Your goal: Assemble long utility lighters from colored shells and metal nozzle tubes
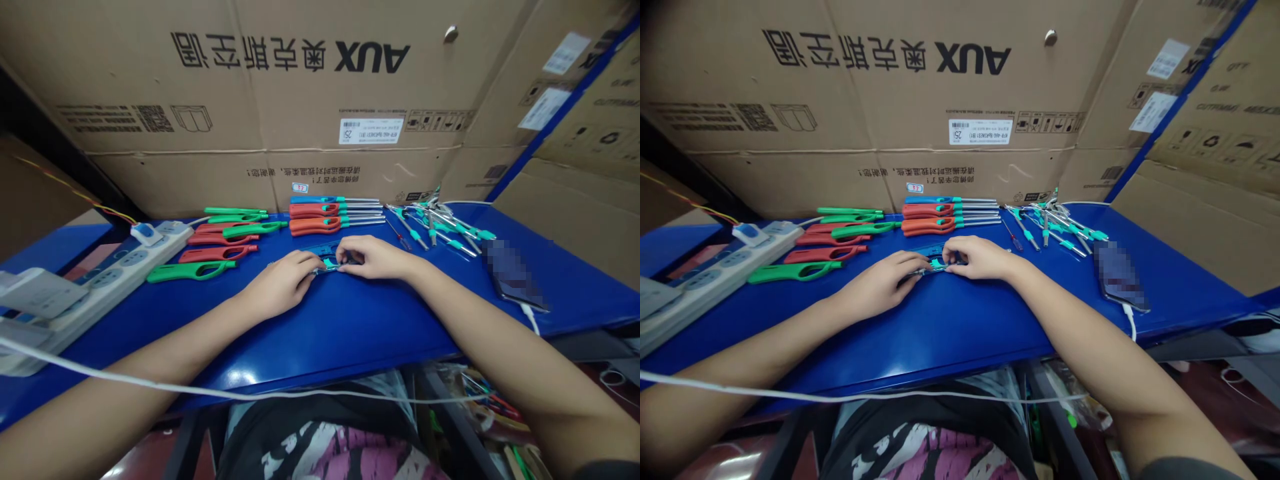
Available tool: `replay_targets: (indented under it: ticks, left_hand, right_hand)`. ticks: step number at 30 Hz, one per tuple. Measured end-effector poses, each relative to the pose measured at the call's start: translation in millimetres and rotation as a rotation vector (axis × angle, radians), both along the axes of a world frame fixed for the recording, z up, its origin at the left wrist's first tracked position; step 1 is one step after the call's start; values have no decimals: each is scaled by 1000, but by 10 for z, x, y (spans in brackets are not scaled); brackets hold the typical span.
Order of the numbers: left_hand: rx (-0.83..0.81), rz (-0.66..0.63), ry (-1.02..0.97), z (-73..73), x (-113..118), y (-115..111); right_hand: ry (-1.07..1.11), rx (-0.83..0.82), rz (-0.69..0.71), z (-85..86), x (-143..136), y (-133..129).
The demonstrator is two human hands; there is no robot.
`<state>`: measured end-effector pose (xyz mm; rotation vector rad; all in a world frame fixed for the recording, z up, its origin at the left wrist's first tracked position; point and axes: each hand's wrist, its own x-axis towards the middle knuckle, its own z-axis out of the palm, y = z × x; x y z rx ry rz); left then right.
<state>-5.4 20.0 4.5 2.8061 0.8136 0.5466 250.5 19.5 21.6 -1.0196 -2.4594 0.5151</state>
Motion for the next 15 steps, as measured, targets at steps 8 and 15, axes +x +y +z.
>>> replay_targets:
  ticks: [8, 15]
  left_hand:
    - [7, 8, -6, 0, -2, -12]
    - [2, 12, -11, -6, 12, -3]
  right_hand:
    - [23, 1, 70, 16, 7, -10]
    - [37, 5, 81, 22, 16, -6]
